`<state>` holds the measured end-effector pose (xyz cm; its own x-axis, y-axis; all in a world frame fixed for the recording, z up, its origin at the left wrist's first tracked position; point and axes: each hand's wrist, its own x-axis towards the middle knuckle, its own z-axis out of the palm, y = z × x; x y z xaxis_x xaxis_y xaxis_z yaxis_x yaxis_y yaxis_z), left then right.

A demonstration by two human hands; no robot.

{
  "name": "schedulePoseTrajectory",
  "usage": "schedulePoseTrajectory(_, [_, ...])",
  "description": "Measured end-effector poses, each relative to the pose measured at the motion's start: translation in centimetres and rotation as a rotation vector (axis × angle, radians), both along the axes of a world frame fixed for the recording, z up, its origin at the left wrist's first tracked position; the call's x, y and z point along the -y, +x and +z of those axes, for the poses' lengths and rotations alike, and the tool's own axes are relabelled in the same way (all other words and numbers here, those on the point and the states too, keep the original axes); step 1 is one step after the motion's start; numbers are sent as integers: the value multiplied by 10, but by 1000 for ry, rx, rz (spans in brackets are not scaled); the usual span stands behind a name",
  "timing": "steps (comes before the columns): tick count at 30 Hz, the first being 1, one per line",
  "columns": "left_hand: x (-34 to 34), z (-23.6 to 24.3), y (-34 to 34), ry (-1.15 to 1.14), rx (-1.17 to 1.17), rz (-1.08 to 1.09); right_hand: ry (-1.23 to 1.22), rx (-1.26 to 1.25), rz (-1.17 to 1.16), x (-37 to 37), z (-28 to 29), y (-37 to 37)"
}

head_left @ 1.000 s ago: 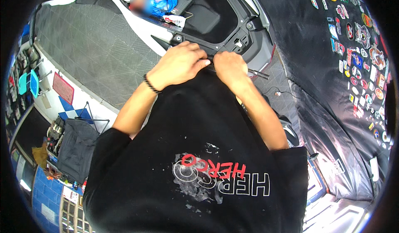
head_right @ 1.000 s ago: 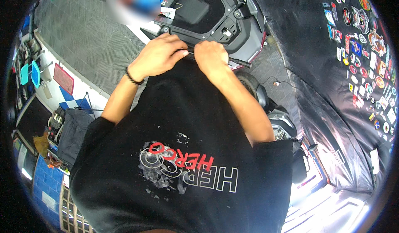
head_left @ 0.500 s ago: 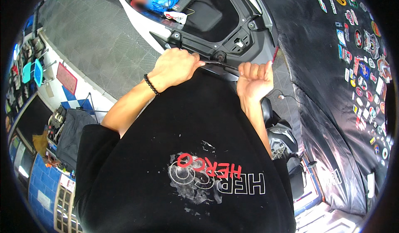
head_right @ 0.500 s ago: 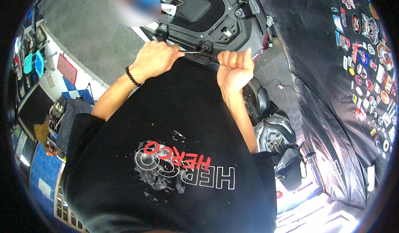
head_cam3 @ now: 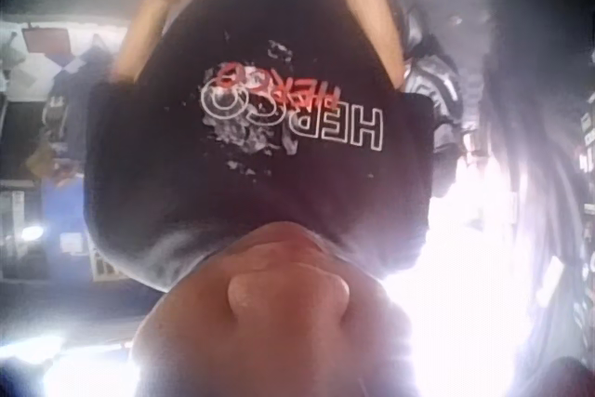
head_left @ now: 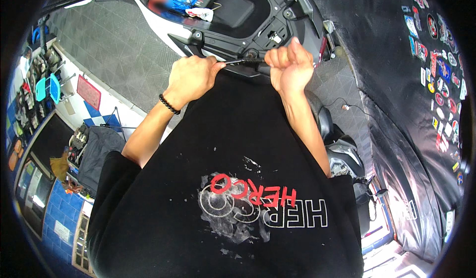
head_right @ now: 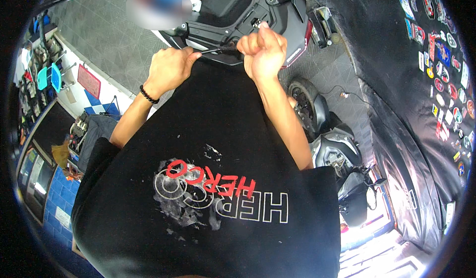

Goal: The person uses a cordless impact driver to remove screws from the rear storage compartment of a white scooter. They then switch to a manual T-handle wrench to loosen and remove additional bolts from the same area. The person places the removed fasteners into the storage compartment.

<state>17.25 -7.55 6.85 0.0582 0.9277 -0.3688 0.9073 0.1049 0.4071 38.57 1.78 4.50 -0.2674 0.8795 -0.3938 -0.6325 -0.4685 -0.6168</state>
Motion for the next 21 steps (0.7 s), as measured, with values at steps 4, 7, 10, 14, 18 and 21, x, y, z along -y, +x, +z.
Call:
schedulePoseTrajectory(4, [8,2,12,-32,-53,49,-41,53,91,-13,3,-1])
schedulePoseTrajectory(7, [14,1,21,-72,-77,105,-41,70,180,-22,4,-2])
schedulePoseTrajectory(10, [26,-1,31,-48,-75,170,-60,39,235,-33,0,-5])
schedulePoseTrajectory(14, [32,1,46,-34,-79,263,-133,129,380,-46,4,-11])
schedulePoseTrajectory(18, [41,0,66,18,-120,354,-199,125,543,-64,-3,-21])
schedulePoseTrajectory(21, [48,-2,77,12,-98,411,-208,116,643,-72,-5,-28])
